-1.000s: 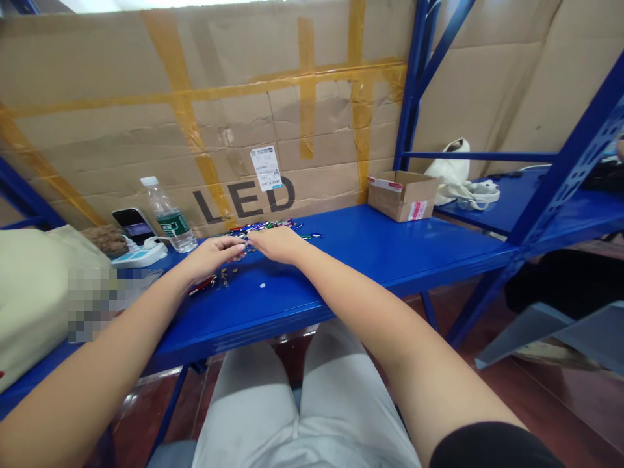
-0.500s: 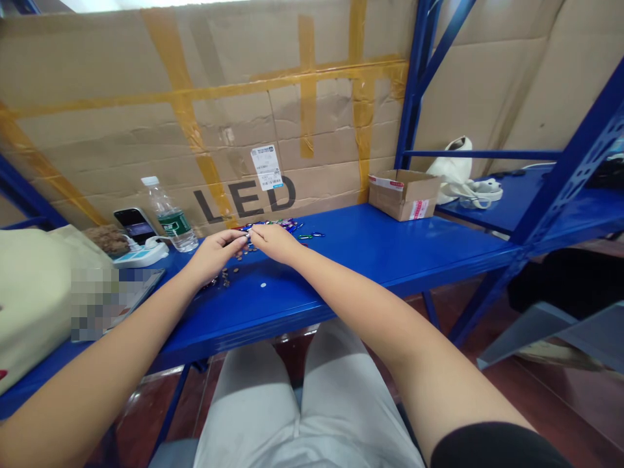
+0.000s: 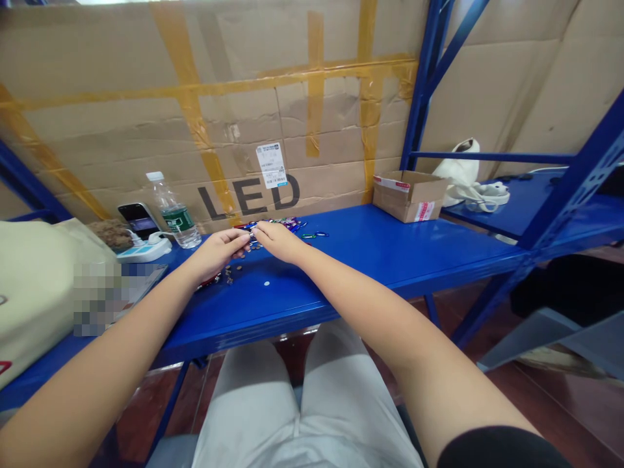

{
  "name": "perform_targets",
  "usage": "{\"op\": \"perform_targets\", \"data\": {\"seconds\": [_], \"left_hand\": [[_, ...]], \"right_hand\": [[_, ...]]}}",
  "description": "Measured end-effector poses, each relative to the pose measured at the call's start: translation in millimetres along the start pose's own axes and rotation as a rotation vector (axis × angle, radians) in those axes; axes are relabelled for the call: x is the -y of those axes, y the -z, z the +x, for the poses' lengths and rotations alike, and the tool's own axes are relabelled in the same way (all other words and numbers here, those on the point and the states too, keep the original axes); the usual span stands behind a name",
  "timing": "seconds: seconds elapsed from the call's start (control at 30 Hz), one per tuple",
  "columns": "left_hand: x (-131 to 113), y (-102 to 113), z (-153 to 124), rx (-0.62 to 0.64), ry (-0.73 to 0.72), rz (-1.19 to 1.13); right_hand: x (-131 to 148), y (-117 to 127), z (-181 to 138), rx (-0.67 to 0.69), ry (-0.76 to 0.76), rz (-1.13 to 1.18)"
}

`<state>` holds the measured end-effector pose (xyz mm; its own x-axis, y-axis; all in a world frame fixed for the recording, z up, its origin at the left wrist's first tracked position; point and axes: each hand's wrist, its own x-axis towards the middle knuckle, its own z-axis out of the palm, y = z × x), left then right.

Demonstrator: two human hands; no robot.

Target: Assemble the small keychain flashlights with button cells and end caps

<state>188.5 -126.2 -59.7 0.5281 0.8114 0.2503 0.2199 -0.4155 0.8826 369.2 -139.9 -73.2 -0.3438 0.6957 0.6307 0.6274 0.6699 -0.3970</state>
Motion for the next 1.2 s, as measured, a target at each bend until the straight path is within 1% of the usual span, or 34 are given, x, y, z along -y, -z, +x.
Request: {"op": "perform_targets", "data": {"seconds": [0.17, 0.23, 0.3, 0.43, 0.57, 0.67, 0.77, 0.83, 0.93, 1.1, 1.2], "left_hand": [[1.2, -1.5, -1.1, 0.041, 0.068, -0.104], [4.9, -1.3, 0.0, 0.029, 0.063, -0.132], [8.5, -1.2, 1.5, 0.002, 0.026, -0.111], [8.3, -2.7, 1.4, -0.064, -0.124, 0.107], [1.8, -6.4, -2.3, -0.183, -0.329, 0.42], [-0.1, -8.3, -3.6, -0.221, -0.458, 0.633], [-0.3, -8.6, -2.6, -0.21, -0.528, 0.711], [-1.0, -7.9, -1.1, -0.208, -0.51, 0.701], [-2.3, -4.9, 0.8, -0.181, -0.391, 0.593], [3.9, 4.4, 0.7, -0.003, -0.101, 0.316], [9.7, 7.6, 0.1, 0.052, -0.012, 0.206]], "right_hand": [[-1.0, 1.4, -2.8, 0.018, 0.075, -0.118], [-0.8, 0.6, -3.8, 0.025, 0.082, -0.151], [-0.8, -1.7, -4.2, 0.014, 0.076, -0.178], [0.6, -7.9, -3.0, -0.035, 0.014, -0.136], [5.4, -12.2, -1.1, -0.056, -0.099, 0.035], [6.4, -14.2, 0.2, -0.015, -0.193, 0.205], [3.8, -14.3, 1.8, 0.042, -0.247, 0.297], [2.4, -11.5, 2.0, 0.07, -0.24, 0.274], [3.1, -1.4, -0.6, 0.1, -0.156, 0.104], [9.1, 18.2, -9.4, 0.139, -0.051, -0.321], [14.3, 23.1, -12.1, 0.227, 0.043, -0.458]]}}
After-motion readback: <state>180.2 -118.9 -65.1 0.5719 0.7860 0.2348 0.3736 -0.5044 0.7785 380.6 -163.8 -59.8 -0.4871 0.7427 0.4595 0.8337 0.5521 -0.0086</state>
